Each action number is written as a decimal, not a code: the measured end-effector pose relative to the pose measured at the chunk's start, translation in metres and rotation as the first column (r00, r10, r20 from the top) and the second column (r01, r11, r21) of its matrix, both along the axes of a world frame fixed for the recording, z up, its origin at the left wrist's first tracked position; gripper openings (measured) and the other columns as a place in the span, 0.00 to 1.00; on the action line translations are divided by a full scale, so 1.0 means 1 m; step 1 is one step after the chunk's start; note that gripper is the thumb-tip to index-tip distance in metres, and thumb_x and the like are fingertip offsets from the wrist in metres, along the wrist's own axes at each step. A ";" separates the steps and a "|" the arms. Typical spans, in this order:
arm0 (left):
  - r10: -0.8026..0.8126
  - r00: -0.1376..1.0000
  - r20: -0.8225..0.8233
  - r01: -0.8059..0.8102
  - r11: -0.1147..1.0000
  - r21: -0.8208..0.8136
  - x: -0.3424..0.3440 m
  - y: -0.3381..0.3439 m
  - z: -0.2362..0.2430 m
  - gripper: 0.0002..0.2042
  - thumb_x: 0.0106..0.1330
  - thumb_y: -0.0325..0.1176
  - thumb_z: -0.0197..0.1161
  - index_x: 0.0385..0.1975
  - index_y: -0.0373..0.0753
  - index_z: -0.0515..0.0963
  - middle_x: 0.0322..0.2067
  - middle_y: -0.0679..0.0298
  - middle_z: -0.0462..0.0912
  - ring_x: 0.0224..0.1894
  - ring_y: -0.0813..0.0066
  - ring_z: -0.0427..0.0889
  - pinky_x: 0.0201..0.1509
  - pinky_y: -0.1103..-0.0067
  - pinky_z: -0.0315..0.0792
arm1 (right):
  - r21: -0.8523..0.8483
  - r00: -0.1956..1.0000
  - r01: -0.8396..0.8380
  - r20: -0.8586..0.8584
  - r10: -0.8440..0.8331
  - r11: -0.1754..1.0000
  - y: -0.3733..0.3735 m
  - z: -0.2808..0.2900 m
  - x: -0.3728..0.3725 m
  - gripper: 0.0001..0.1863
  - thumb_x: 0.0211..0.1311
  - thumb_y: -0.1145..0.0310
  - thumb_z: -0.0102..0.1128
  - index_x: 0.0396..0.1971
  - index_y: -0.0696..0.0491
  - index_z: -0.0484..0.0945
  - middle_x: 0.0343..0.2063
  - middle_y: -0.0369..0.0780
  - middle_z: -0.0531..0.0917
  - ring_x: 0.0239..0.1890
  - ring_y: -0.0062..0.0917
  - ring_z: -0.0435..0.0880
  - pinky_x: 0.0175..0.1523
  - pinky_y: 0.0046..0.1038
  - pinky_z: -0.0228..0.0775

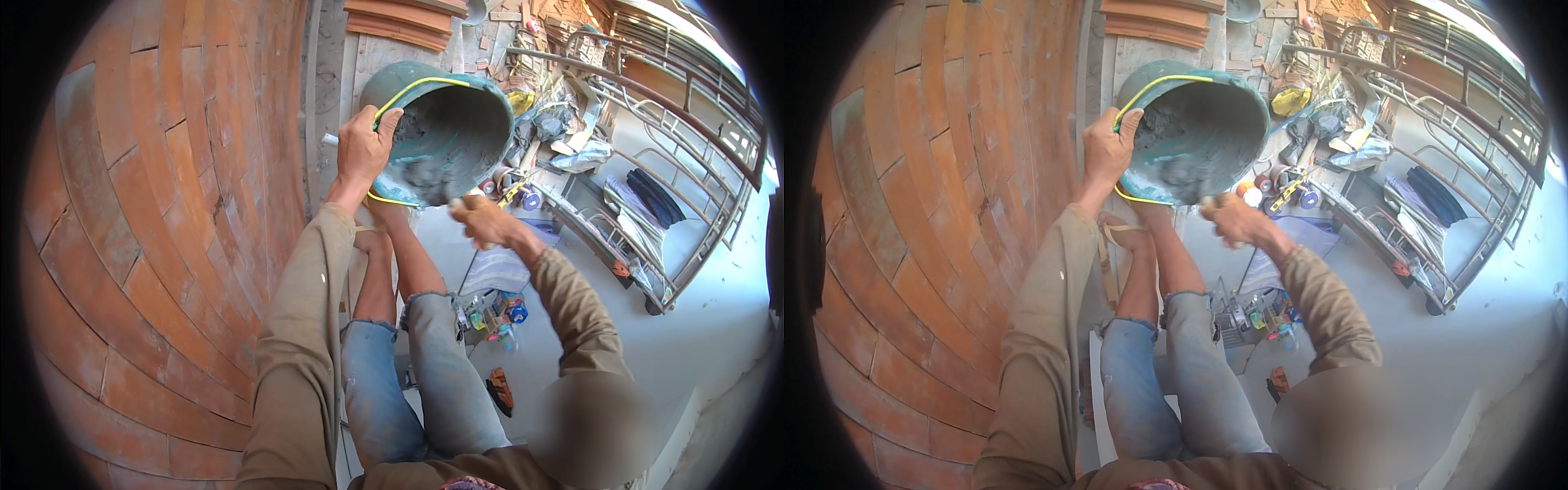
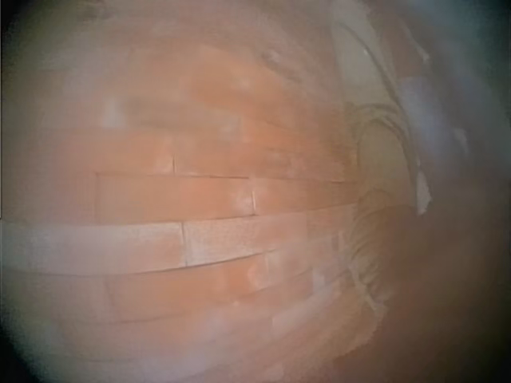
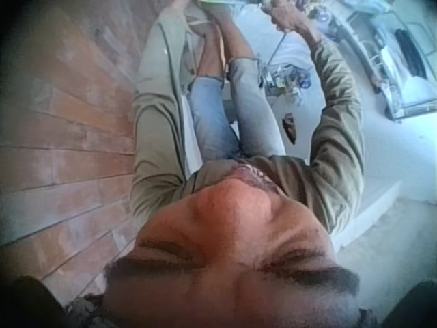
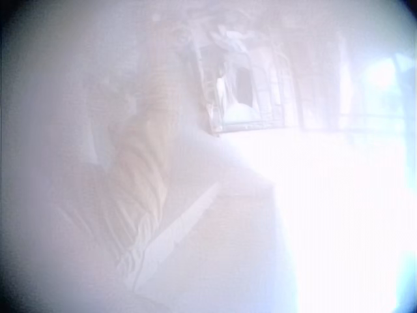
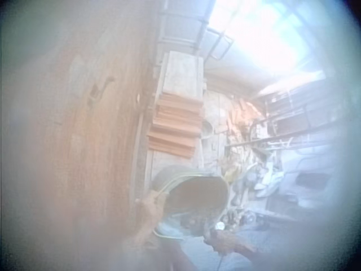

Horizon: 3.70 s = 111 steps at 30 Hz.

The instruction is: The person installs terracotta tiles on a curved wall using a trowel to apply mortar. They repeatedly pick up tiles, spread mortar on the back, and press them into place, adjusting alignment as needed.

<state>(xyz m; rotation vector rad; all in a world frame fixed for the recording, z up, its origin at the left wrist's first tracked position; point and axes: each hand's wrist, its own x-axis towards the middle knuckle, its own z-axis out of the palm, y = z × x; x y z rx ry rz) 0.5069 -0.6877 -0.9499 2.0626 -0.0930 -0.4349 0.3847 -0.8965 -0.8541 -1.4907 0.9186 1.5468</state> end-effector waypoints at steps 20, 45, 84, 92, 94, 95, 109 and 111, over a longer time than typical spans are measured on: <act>-0.049 0.998 -0.043 0.053 0.994 0.092 0.036 -0.001 -0.007 0.25 0.73 0.51 0.59 0.32 0.28 0.77 0.23 0.39 0.78 0.31 0.35 0.80 0.31 0.60 0.72 | -0.384 0.616 -0.494 0.479 0.625 0.780 0.035 -0.090 0.036 0.12 0.65 0.71 0.50 0.42 0.63 0.73 0.35 0.58 0.85 0.41 0.52 0.86 0.47 0.48 0.78; 0.122 0.990 -0.074 -0.102 0.969 0.226 0.045 0.056 -0.052 0.29 0.71 0.57 0.57 0.31 0.30 0.77 0.22 0.42 0.78 0.29 0.39 0.80 0.32 0.58 0.71 | -0.568 0.304 0.181 0.809 0.503 0.803 -0.040 -0.091 0.191 0.16 0.68 0.57 0.60 0.44 0.54 0.82 0.34 0.48 0.86 0.39 0.45 0.85 0.44 0.41 0.77; 0.257 0.947 -0.194 -0.213 0.951 0.224 0.015 0.071 0.004 0.32 0.71 0.51 0.60 0.62 0.28 0.66 0.57 0.37 0.74 0.56 0.47 0.78 0.58 0.62 0.72 | 0.038 0.442 0.725 0.740 -0.507 0.688 -0.103 -0.104 0.199 0.15 0.65 0.68 0.67 0.37 0.65 0.77 0.30 0.41 0.82 0.26 0.27 0.82 0.31 0.26 0.77; 0.253 0.888 -0.384 -0.263 0.964 0.027 -0.022 0.100 0.214 0.25 0.68 0.40 0.66 0.57 0.28 0.72 0.49 0.46 0.81 0.52 0.54 0.81 0.57 0.65 0.74 | 0.404 0.196 0.754 0.614 -0.764 0.518 -0.051 0.116 0.164 0.16 0.63 0.66 0.69 0.38 0.63 0.74 0.29 0.42 0.82 0.23 0.22 0.80 0.27 0.21 0.74; 0.221 0.958 -0.184 -0.214 0.975 0.055 -0.014 0.098 0.262 0.24 0.66 0.38 0.67 0.57 0.29 0.73 0.50 0.45 0.79 0.55 0.52 0.78 0.59 0.63 0.72 | 0.452 0.225 0.761 0.489 -0.843 0.465 -0.043 0.157 0.151 0.16 0.64 0.66 0.69 0.38 0.63 0.74 0.29 0.41 0.81 0.22 0.20 0.78 0.27 0.19 0.72; 0.161 0.987 0.020 -0.162 0.979 0.124 -0.003 0.099 0.290 0.24 0.66 0.37 0.68 0.57 0.30 0.73 0.52 0.45 0.78 0.56 0.51 0.77 0.61 0.63 0.70 | 0.473 0.221 0.760 0.456 -0.862 0.445 -0.034 0.180 0.151 0.15 0.64 0.65 0.68 0.38 0.61 0.75 0.28 0.40 0.80 0.20 0.18 0.76 0.27 0.19 0.72; -0.288 0.958 -0.008 0.276 0.909 0.314 0.005 0.118 0.500 0.34 0.58 0.57 0.70 0.54 0.33 0.77 0.48 0.47 0.83 0.51 0.51 0.83 0.55 0.59 0.73 | 0.654 0.483 0.449 0.397 -0.781 0.610 0.040 0.351 0.115 0.12 0.63 0.66 0.68 0.35 0.60 0.77 0.20 0.35 0.79 0.14 0.13 0.76 0.15 0.13 0.65; -0.227 0.968 -0.103 0.246 0.939 0.242 -0.022 0.123 0.503 0.30 0.60 0.55 0.69 0.49 0.33 0.78 0.44 0.46 0.84 0.46 0.50 0.84 0.49 0.61 0.75 | 0.590 0.506 0.420 0.478 -0.718 0.689 0.053 0.357 0.106 0.15 0.63 0.62 0.68 0.29 0.59 0.78 0.18 0.33 0.77 0.13 0.13 0.75 0.15 0.14 0.64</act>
